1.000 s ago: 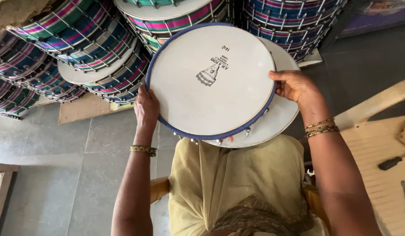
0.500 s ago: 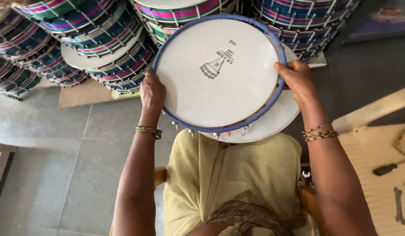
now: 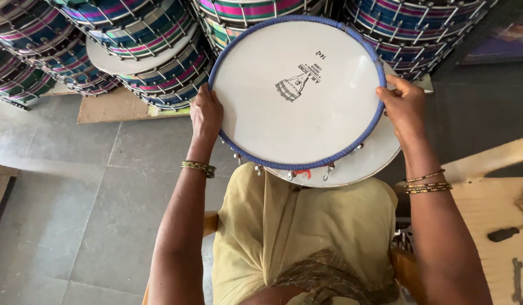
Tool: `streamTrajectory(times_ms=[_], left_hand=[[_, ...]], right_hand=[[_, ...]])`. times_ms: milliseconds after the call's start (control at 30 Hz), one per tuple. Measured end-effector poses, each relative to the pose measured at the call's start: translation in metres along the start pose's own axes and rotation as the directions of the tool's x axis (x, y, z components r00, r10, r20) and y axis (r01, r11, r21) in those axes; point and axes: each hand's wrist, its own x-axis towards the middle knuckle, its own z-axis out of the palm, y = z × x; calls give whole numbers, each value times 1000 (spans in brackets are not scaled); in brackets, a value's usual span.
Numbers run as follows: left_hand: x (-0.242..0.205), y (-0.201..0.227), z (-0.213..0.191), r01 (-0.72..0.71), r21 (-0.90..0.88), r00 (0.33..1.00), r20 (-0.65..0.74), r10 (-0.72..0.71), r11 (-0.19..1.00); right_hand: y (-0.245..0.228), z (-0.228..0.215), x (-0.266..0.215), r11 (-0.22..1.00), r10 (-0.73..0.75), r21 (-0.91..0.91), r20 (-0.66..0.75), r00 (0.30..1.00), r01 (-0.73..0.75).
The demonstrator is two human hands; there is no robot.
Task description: The person secures a blue rope around the rim of a white drumhead, then attaches the drumhead to a drum shell. They use their hands to tighten the rope and adjust the tension of the drumhead.
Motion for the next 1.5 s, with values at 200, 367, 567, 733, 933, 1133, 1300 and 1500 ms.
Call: streamTrajectory(times_ms=[200, 367, 567, 733, 933, 1133, 1300, 1500], left_hand=[[-3, -9, 6, -99, -114, 992, -89, 89, 989], [-4, -7, 5, -11, -377, 1000, -1, 12, 926], [-6, -7, 7, 36, -385, 999, 36, -25, 922], [-6, -6, 7, 57, -422, 998, 40, -44, 905], [-4, -1, 6, 68, -345, 998, 10, -69, 936], [-26, 8, -18, 133, -471, 989, 12, -145, 872], [-57, -12, -50, -50, -441, 999, -33, 39, 896], [-75, -18, -68, 86, -649, 987, 160, 25, 756]], right_hand=[[11, 0, -1, 980, -121, -157, 20, 992, 123], [22, 18, 4, 844, -334, -457, -38, 942, 281], [26, 16, 0, 889, -356, -321, -30, 934, 328], [13, 21, -9, 971, -208, -131, -54, 977, 199], [8, 18, -9, 954, -227, -207, -38, 973, 215], [11, 2, -20, 942, -240, -241, 11, 971, 235], [5, -15, -64, 992, -116, -36, 32, 993, 117], [14, -22, -79, 956, -291, 26, -17, 956, 292]])
